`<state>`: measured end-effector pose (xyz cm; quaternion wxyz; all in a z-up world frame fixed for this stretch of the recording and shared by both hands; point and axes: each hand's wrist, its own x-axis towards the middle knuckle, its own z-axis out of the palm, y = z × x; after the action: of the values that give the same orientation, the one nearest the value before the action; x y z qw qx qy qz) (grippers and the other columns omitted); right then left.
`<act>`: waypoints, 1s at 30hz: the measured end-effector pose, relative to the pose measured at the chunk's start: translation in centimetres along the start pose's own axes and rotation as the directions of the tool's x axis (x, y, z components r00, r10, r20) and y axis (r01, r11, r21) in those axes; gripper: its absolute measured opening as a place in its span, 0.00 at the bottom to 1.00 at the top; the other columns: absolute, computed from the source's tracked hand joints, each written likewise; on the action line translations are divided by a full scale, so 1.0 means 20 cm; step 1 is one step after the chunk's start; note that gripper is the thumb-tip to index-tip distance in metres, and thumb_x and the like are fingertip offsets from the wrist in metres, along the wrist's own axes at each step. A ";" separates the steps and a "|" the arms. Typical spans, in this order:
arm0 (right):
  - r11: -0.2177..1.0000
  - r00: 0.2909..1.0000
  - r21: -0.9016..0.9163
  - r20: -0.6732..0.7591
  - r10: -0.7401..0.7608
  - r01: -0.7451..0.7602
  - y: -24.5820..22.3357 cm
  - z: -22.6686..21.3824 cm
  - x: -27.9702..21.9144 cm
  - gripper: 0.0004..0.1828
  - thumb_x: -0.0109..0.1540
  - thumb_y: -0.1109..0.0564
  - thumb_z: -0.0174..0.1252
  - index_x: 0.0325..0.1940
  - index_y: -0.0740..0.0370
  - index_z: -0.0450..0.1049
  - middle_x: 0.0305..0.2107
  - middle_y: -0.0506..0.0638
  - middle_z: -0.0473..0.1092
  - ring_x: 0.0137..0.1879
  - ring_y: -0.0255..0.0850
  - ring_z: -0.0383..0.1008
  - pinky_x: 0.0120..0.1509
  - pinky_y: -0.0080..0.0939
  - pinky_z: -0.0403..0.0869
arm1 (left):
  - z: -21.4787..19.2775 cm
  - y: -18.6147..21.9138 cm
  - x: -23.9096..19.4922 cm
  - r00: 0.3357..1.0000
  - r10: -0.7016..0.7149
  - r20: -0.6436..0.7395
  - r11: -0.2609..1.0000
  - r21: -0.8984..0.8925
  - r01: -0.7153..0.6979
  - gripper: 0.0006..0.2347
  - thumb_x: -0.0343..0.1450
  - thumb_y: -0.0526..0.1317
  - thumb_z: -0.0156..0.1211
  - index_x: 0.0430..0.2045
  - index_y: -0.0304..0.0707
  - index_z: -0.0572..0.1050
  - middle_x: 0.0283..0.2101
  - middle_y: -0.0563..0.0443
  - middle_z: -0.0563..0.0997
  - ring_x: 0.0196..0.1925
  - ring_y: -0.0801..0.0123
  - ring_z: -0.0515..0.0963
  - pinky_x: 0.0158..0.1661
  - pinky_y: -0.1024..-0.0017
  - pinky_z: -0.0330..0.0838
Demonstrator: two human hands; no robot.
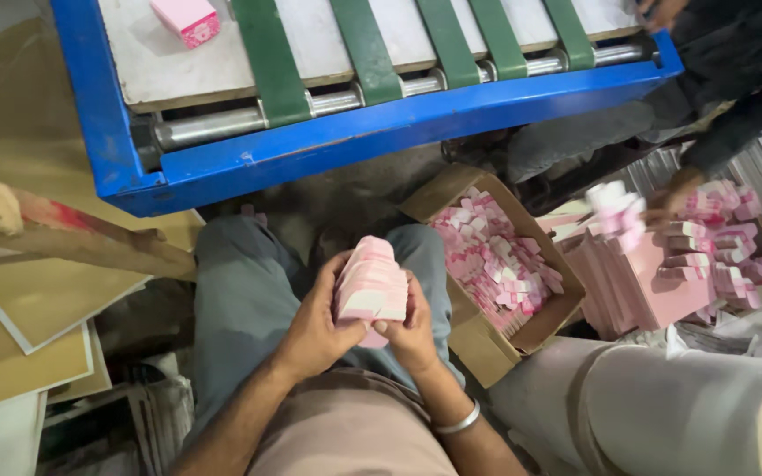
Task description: The person gathers pink and white paper sheets from a conveyor belt, aligns them into stacks, and secures each bundle with an orange rubber band. The person places the finished bundles into a cardboard box below the conveyor.
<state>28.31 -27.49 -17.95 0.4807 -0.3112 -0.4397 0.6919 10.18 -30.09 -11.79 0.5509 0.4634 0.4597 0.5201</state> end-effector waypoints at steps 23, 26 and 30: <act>0.909 0.998 -0.413 0.020 0.066 -0.051 -0.04 0.09 -0.06 0.36 0.54 0.48 0.71 0.59 0.67 0.66 0.48 0.51 0.66 0.55 0.37 0.67 0.62 0.38 0.68 | -0.08 -0.49 -0.01 0.963 -0.218 -0.156 0.854 -0.508 0.111 0.24 0.65 0.42 0.73 0.50 0.24 0.72 0.44 0.44 0.80 0.44 0.65 0.81 0.45 0.66 0.79; 0.985 0.987 -0.055 -0.026 0.161 -0.162 -0.04 0.05 -0.07 0.24 0.65 0.50 0.59 0.60 0.68 0.67 0.50 0.52 0.69 0.57 0.38 0.70 0.65 0.40 0.70 | -0.13 -0.47 -0.03 0.967 -0.245 -0.067 0.727 -0.672 0.138 0.27 0.64 0.46 0.72 0.52 0.28 0.70 0.46 0.42 0.80 0.46 0.62 0.82 0.46 0.63 0.80; 0.983 0.974 0.121 -0.159 0.159 -0.140 -0.03 -0.01 -0.01 0.12 0.69 0.61 0.52 0.52 0.73 0.74 0.45 0.55 0.73 0.51 0.43 0.76 0.59 0.46 0.75 | -0.19 -0.34 -0.04 0.988 -0.142 0.059 0.640 -0.756 0.137 0.30 0.65 0.52 0.72 0.54 0.30 0.67 0.56 0.34 0.77 0.47 0.58 0.83 0.46 0.58 0.81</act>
<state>28.79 -27.62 -17.43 0.4789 -0.3738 -0.3344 0.7205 7.39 -30.87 -19.13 0.7307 0.1531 0.2367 0.6218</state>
